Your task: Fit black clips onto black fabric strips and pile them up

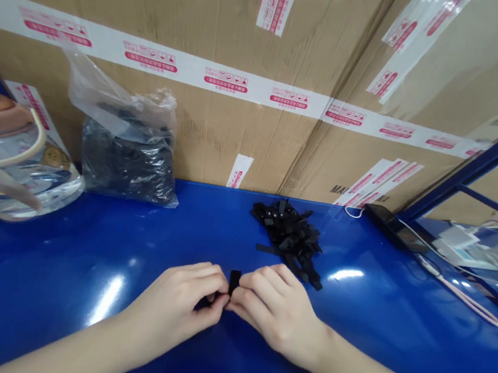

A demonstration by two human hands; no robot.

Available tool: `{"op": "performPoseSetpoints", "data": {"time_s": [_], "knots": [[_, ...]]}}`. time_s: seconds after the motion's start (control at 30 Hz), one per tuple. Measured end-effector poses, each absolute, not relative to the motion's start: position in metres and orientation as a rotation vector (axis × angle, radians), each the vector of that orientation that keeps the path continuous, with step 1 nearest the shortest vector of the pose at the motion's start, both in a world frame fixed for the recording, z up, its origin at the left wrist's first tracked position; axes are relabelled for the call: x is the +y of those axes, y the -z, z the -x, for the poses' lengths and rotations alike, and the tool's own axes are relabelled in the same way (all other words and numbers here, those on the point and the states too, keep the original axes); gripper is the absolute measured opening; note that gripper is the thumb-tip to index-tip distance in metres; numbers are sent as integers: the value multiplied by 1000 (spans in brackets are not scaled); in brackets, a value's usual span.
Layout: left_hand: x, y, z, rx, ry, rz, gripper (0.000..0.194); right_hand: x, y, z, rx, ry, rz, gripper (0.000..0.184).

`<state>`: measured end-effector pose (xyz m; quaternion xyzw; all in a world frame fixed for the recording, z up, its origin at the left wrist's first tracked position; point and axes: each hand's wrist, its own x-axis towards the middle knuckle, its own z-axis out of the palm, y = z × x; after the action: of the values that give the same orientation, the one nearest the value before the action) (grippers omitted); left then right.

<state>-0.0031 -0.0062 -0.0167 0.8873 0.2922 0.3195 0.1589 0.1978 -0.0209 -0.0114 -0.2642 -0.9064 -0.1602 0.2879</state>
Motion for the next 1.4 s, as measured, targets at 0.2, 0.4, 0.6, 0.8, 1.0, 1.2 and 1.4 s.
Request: {"op": "performPoseSetpoints", "data": {"time_s": [0.2,0.4,0.6,0.8,1.0,1.2,1.4], "knots": [[-12,18,3,849,-912,-2716,23,-23,12,-194,-2499,463,706,29],[-8,16,6,842,-890,-2724,25,-20,19,-194,-2585,414,700,26],[-8,12,8,874,-943,-2541,18,-17,16,-199,-2411,426,628,22],[-9,12,6,910,-956,-2484,17,-22,14,-194,-2343,413,650,19],[-12,13,5,931,-996,-2605,19,-25,16,-191,-2328,415,693,19],[-16,18,4,1009,-1010,-2792,24,-24,16,-190,-2363,402,719,30],[-14,19,4,1008,-1048,-2870,28,-23,19,-187,-2365,402,752,29]]}}
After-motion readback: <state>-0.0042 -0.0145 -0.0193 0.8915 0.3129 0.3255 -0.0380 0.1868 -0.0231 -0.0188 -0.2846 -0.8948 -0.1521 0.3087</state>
